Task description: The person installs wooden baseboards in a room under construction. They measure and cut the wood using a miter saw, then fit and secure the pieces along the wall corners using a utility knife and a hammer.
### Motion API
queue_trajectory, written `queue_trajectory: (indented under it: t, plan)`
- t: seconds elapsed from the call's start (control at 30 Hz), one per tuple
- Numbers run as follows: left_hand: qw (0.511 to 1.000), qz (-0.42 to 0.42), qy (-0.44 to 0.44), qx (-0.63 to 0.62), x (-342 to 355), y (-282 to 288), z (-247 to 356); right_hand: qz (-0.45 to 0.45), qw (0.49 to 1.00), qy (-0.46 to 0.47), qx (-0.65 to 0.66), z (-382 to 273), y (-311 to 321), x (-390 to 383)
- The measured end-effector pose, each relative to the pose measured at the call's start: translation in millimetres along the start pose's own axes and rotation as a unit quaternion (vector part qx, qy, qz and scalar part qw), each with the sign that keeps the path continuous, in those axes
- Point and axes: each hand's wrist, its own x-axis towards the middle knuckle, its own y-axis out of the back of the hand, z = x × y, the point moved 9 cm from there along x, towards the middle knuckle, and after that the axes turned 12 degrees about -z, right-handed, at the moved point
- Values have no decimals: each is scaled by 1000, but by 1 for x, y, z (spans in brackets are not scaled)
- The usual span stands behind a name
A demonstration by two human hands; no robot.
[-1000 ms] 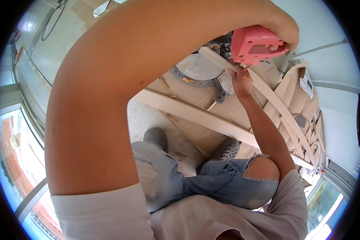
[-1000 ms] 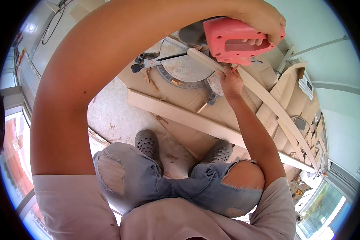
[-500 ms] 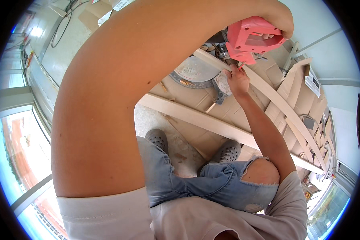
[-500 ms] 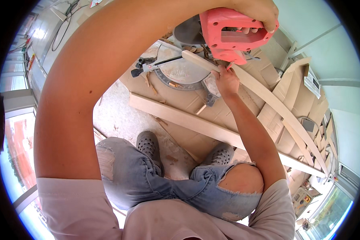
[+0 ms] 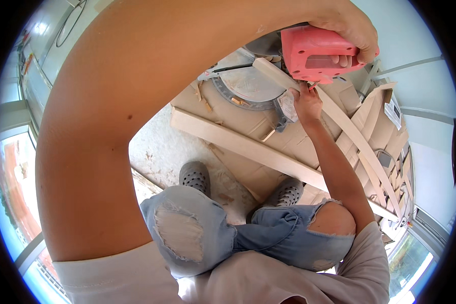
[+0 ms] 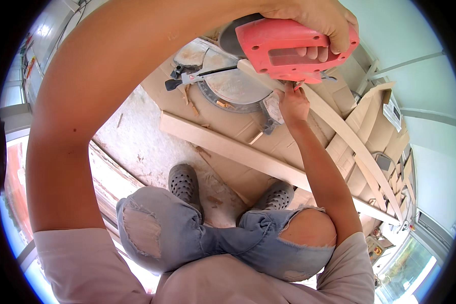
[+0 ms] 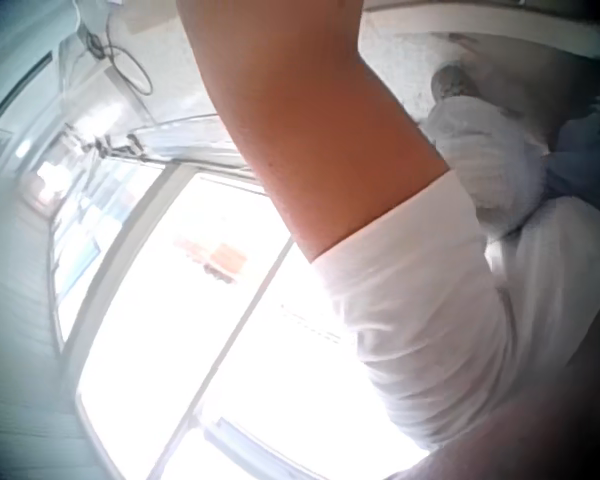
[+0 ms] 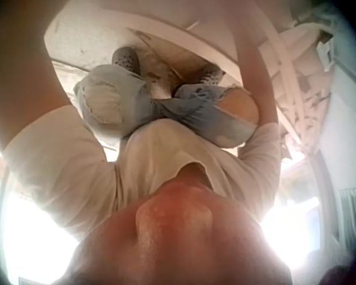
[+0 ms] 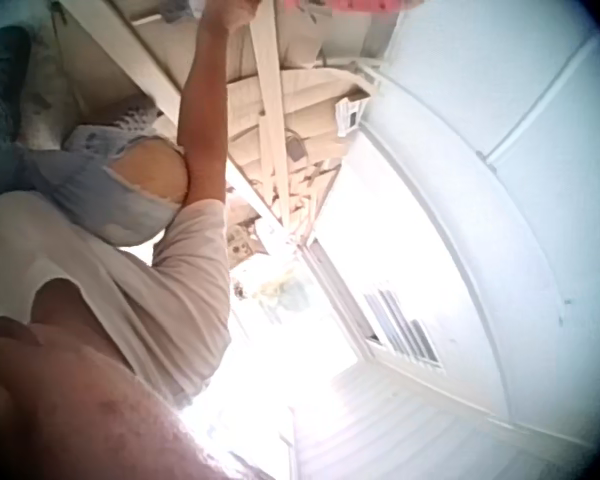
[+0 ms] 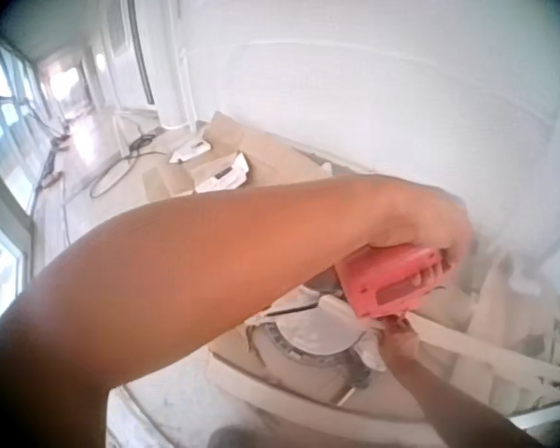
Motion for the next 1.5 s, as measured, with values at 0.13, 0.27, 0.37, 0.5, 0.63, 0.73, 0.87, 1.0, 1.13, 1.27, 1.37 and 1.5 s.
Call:
queue_trajectory:
  t: [0.13,0.27,0.37,0.5,0.63,0.73,0.87,1.0,1.13,1.27,1.37,1.5]
  plan:
    - [998,57,16,19,-53,-14,12,22,1000,17,-10,-6,4,-1]
    - [992,105,25,59,-82,-17,10,11,1000,13,-17,-11,4,0]
    - [991,105,30,73,-91,-19,6,3,1000,1,-27,-8,3,-1]
    - [990,101,43,89,-99,-23,4,18,998,25,-51,-13,4,1]
    - [989,101,40,100,-112,-26,-5,33,997,32,-61,-11,2,-1]
    - [988,106,37,109,-122,-28,-7,30,997,26,-66,-10,0,0]
    - [986,115,35,119,-137,-38,-9,29,997,48,-52,-12,0,0]
    - [991,103,10,86,-145,-44,-19,7,998,10,-54,-7,-4,1]
    - [992,100,6,73,-152,-51,-28,31,995,38,-82,-10,-2,4]
    - [995,81,-7,59,-141,-60,-50,9,997,11,-73,5,-4,-4]
    - [994,102,-7,43,-147,-53,-56,-8,998,14,-61,-6,-9,4]
    - [987,148,-58,6,-169,-60,-69,1,998,14,-61,-3,-6,-1]
